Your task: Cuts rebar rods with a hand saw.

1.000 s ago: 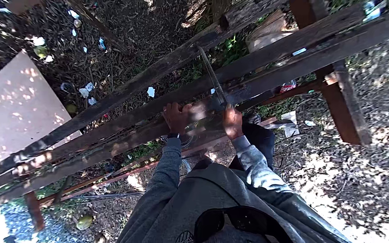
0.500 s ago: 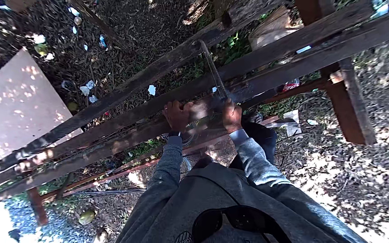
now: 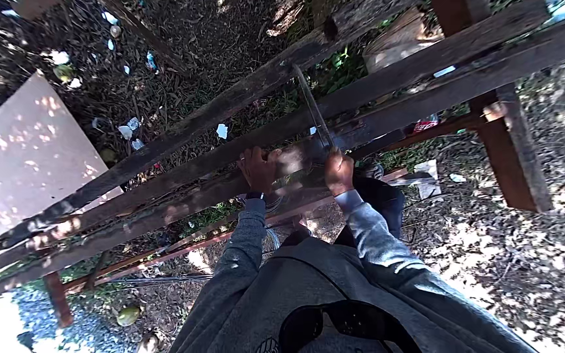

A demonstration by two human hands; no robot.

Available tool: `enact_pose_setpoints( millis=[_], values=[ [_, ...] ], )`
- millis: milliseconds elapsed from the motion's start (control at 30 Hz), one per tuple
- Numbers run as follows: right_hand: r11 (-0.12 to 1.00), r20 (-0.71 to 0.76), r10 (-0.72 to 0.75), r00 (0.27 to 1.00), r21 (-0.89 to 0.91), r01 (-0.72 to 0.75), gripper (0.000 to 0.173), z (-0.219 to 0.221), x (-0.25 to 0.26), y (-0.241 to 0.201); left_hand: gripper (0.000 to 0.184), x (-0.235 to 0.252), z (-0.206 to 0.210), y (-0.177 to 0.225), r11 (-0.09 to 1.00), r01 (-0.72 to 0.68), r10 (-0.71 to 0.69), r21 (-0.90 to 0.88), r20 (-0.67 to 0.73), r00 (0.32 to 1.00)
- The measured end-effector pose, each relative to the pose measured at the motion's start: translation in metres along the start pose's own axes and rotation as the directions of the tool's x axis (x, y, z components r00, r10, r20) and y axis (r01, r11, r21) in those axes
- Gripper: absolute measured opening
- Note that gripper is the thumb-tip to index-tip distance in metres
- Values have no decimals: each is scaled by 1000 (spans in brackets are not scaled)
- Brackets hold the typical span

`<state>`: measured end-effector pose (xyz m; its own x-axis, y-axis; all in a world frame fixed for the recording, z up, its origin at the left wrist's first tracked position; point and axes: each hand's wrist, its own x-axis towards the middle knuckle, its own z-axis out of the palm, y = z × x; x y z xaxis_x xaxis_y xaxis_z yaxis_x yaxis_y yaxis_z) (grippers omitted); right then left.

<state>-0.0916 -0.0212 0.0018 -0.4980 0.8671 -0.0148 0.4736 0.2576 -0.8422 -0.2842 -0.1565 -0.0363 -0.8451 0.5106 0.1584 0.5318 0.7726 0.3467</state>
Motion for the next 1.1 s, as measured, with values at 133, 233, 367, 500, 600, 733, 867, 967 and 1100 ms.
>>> enact_pose_setpoints(
  millis=[133, 233, 367, 500, 600, 733, 867, 967, 1100],
  values=[
    [997, 19, 25, 1000, 71, -26, 71, 0, -2, 10, 56, -13, -7, -7, 998, -69, 69, -9, 22, 997],
    [983, 31, 48, 998, 174, -53, 76, -23, -63, 46, 56, -18, -12, -10, 997, -73, 73, -17, 18, 997],
    [957, 21, 41, 999, 285, -45, 63, -58, -118, 44, 56, -17, -6, -10, 996, -84, 84, -24, 5, 996],
    [998, 13, -12, 1000, 60, 11, 72, -23, -43, 19, 57, 4, -4, 4, 999, 0, 0, -34, -3, 1000],
    [998, 34, 50, 998, 38, -51, 75, 4, 4, 5, 58, 7, -4, 5, 999, 23, -23, -26, -5, 1000],
    [994, 17, 9, 1000, 106, -10, 73, -6, -22, 22, 57, 5, -3, 3, 1000, 4, -4, -19, 0, 1000],
    [975, 26, 45, 999, 218, -49, 72, -43, -105, 52, 56, -14, -7, -7, 996, -87, 87, -15, 9, 996],
    [976, 26, 34, 999, 216, -39, 67, -58, -111, 33, 55, -18, -10, -8, 995, -99, 99, -22, 8, 995],
    [1000, 21, 22, 1000, -1, -22, 73, -14, -22, 7, 57, 4, -3, 3, 999, 14, -15, -33, -11, 1000]
  ],
)
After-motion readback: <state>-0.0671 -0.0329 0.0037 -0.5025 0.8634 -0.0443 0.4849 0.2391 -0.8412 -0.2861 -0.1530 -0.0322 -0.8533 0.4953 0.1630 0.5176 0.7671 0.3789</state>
